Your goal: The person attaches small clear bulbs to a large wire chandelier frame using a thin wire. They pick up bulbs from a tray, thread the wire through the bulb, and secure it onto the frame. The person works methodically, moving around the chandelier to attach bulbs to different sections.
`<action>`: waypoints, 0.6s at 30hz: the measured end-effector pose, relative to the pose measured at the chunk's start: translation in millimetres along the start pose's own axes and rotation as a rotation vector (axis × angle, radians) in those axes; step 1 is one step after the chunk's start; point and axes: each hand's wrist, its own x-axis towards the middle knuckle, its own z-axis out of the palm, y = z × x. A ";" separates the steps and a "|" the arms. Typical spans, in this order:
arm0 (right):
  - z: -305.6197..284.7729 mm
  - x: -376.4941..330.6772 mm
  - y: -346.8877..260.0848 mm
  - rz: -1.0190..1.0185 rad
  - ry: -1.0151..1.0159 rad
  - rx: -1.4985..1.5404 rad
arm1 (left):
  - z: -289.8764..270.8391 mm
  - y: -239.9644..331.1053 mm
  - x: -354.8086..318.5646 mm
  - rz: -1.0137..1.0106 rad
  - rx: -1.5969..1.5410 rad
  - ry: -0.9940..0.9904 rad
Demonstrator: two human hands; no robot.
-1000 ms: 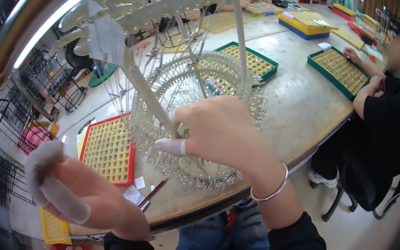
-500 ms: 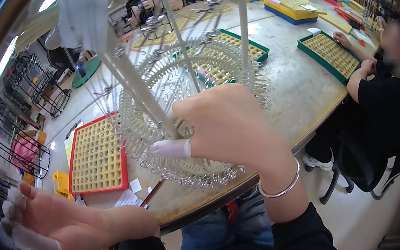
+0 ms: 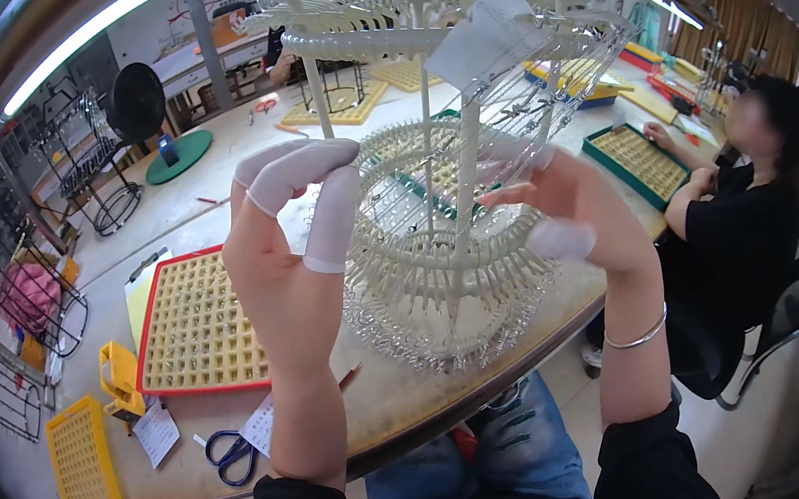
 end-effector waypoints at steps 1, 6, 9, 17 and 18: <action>-1.7 -3.5 1.1 -0.015 0.105 0.126 | -3.3 -1.5 1.2 -0.004 0.001 -0.009; 6.9 2.6 0.3 0.006 0.330 0.620 | -9.6 -7.1 5.2 -0.099 -0.087 -0.092; 17.3 6.5 4.8 -0.003 0.354 0.665 | -9.3 -12.7 4.0 -0.152 -0.117 -0.166; 33.3 14.7 3.5 0.000 0.406 0.625 | -11.4 -19.4 4.8 -0.225 -0.126 -0.323; 34.0 15.7 3.8 0.005 0.423 0.628 | -12.5 -20.1 4.8 -0.226 -0.130 -0.329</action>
